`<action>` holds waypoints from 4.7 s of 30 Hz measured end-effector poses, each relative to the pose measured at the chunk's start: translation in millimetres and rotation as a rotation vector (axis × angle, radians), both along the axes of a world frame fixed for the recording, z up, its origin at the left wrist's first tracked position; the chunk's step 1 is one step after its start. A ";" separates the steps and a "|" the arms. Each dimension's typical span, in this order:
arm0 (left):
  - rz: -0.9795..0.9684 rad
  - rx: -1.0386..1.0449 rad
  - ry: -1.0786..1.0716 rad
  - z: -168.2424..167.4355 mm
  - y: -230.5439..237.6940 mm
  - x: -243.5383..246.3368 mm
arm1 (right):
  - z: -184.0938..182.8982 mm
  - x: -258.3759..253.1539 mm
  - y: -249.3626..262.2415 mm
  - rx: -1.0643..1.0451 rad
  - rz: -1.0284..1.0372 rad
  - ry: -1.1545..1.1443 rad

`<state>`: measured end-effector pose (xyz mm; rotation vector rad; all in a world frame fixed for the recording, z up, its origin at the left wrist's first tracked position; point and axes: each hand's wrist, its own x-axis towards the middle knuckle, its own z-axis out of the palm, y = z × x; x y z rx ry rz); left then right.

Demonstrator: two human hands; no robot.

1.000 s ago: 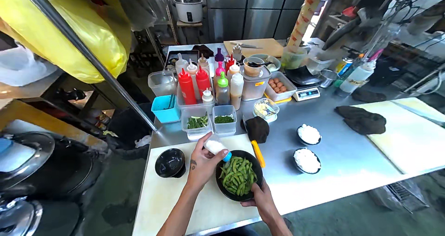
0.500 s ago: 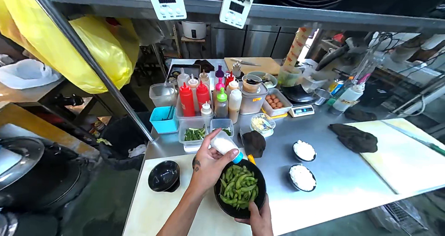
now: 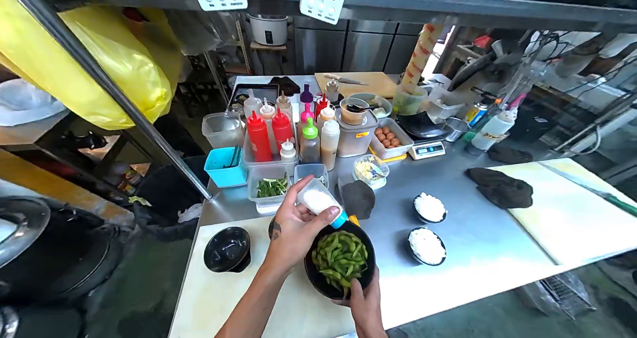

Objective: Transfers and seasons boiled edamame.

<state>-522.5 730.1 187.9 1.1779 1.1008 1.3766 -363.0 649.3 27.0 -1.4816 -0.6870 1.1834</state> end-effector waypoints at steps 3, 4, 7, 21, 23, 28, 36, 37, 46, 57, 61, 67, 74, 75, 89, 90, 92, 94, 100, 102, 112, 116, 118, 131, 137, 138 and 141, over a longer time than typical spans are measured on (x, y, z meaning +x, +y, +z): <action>-0.025 0.016 0.006 3.0 1.5 3.9 | 1.8 1.5 2.7 -0.138 -0.004 0.136; -0.035 0.013 0.010 0.9 3.5 4.7 | 1.6 3.7 2.6 -0.160 -0.006 0.156; -0.073 -0.055 0.154 -22.6 5.5 7.4 | -1.3 8.0 -3.8 -0.222 -0.018 0.227; -0.013 -0.124 0.188 -61.9 2.5 17.1 | 0.6 31.1 -6.4 -0.424 0.107 0.315; -0.016 -0.107 0.181 -59.7 0.9 20.9 | -0.6 40.9 -4.2 -0.449 0.198 0.314; -0.008 -0.043 0.168 -49.6 -0.5 25.4 | 0.0 37.6 3.1 -0.392 0.209 0.324; -0.119 0.105 0.083 -8.8 -24.5 34.1 | 28.8 16.4 -32.3 -0.140 -0.082 0.263; -0.149 0.117 0.087 -6.5 -26.8 37.7 | 30.6 16.0 -34.3 -0.180 -0.101 0.287; -0.223 0.100 0.111 4.1 -41.0 55.8 | 45.0 17.3 -64.5 0.003 -0.263 0.257; -0.239 0.091 0.136 -3.2 -29.0 83.3 | 14.2 47.7 -59.2 -0.144 -0.276 0.420; -0.176 0.066 0.224 -22.9 -19.7 95.1 | 11.9 58.5 -52.8 -0.140 -0.255 0.416; -0.163 -0.078 -0.021 -16.9 -24.5 107.1 | 20.5 69.4 -52.5 -0.145 -0.203 0.343; -0.095 -0.021 -0.024 -7.1 -28.1 102.8 | 16.2 76.8 -46.8 -0.188 -0.073 0.279; -0.080 -0.020 -0.031 -6.4 -25.8 102.0 | 22.3 78.3 -44.9 -0.188 -0.063 0.284; 0.026 -0.038 0.002 -19.2 -35.8 77.6 | 15.6 140.2 44.9 -0.299 0.693 -0.169; 0.034 -0.041 -0.002 -21.6 -34.6 77.2 | 9.4 140.0 45.7 -0.255 0.614 -0.161; 0.051 -0.044 -0.001 -28.6 -30.0 76.4 | -1.2 133.5 29.5 -0.209 0.460 -0.130; 0.061 -0.037 0.024 -37.9 -22.5 77.0 | -1.6 114.0 -3.7 -0.269 0.376 -0.012; -0.002 0.089 0.281 -62.3 -7.4 79.8 | -0.5 56.0 -27.9 -0.295 -0.007 0.384; -0.005 0.099 0.355 -66.4 -8.4 73.7 | -2.7 51.7 -25.1 -0.304 -0.069 0.421; -0.001 0.088 0.245 -52.0 -11.8 73.5 | -1.2 69.3 -7.4 -0.342 -0.016 0.391; 0.081 0.046 0.314 -49.7 -29.2 65.5 | 1.7 71.4 -8.3 -0.308 0.027 0.398; 0.126 0.064 0.292 -42.0 -36.1 62.4 | 10.8 67.8 -12.9 -0.282 0.007 0.386; 0.151 0.202 0.171 -7.7 -31.4 66.2 | 32.6 47.2 -19.1 -0.173 -0.095 0.337; 0.154 0.217 0.137 -2.7 -32.2 65.2 | 15.0 46.8 -5.7 -0.065 -0.060 0.242; 0.143 0.217 0.114 -0.2 -32.6 65.2 | 14.2 47.4 -4.7 -0.115 -0.060 0.273; 0.073 0.186 0.011 2.9 -28.9 63.5 | 14.7 46.1 -8.0 -0.180 -0.065 0.318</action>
